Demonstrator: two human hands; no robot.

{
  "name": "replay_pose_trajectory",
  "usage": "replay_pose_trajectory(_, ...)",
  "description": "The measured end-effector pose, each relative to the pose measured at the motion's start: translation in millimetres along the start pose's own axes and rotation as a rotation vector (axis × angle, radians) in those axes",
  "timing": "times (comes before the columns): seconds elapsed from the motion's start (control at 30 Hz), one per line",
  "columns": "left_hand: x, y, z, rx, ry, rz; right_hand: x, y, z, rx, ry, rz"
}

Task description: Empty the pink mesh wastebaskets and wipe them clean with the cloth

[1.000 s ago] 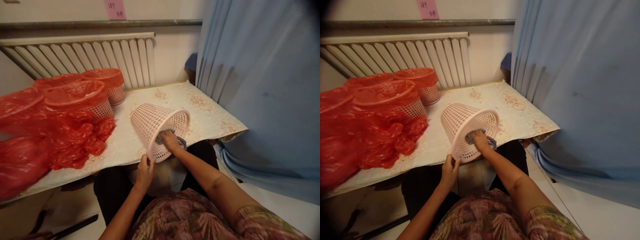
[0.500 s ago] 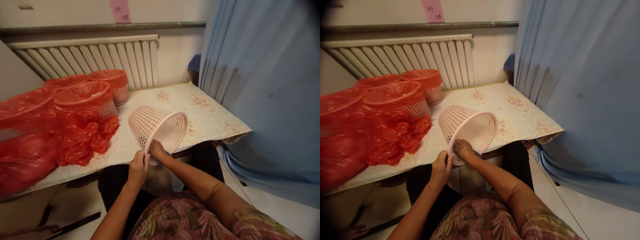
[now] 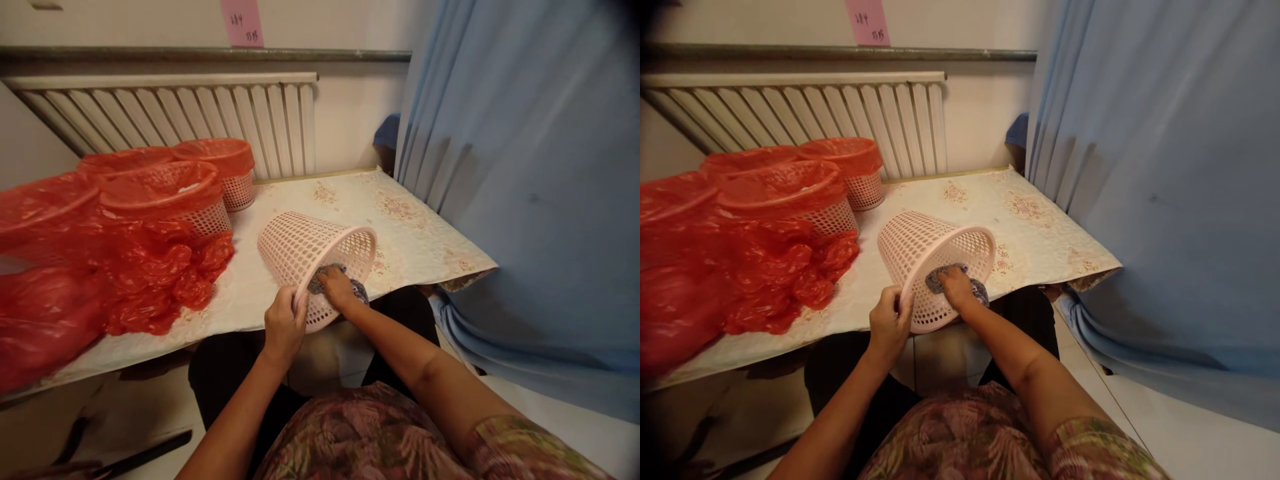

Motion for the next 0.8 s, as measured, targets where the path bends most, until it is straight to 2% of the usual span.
replay_pose_trajectory(0.1,18.8,19.0,28.8,-0.046,-0.081,0.128,2.4,5.6,1.7,-0.025,0.024,-0.029)
replay_pose_trajectory(0.23,46.0,50.7,66.6,0.120,-0.224,0.264,2.1,7.3,1.9,-0.050,0.066,-0.147)
replay_pose_trajectory(0.33,57.5,67.2,77.1,0.189,-0.253,0.332,7.2,8.3,0.1,-0.057,0.109,-0.204)
replay_pose_trajectory(0.4,60.0,68.4,75.5,0.191,-0.237,0.314,16.8,10.3,-2.8,-0.051,0.125,-0.261)
replay_pose_trajectory(0.5,57.0,54.0,67.0,0.168,-0.165,0.233,41.3,14.3,-9.2,-0.010,0.094,-0.346)
replay_pose_trajectory(0.67,39.2,10.8,48.4,0.127,0.000,0.042,85.2,14.4,-12.6,0.023,-0.013,-0.423)
replay_pose_trajectory(0.8,21.1,-14.6,30.5,0.120,0.033,-0.110,87.9,10.7,-3.8,0.026,-0.089,-0.409)
Point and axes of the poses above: each hand's wrist, its own z-axis away from the middle knuckle, its own y-axis out of the palm, x = y × z, the point moved 2 cm from there along -z, towards the middle knuckle, and after that the axes turned 11 degrees about x, right-handed, at the moved point
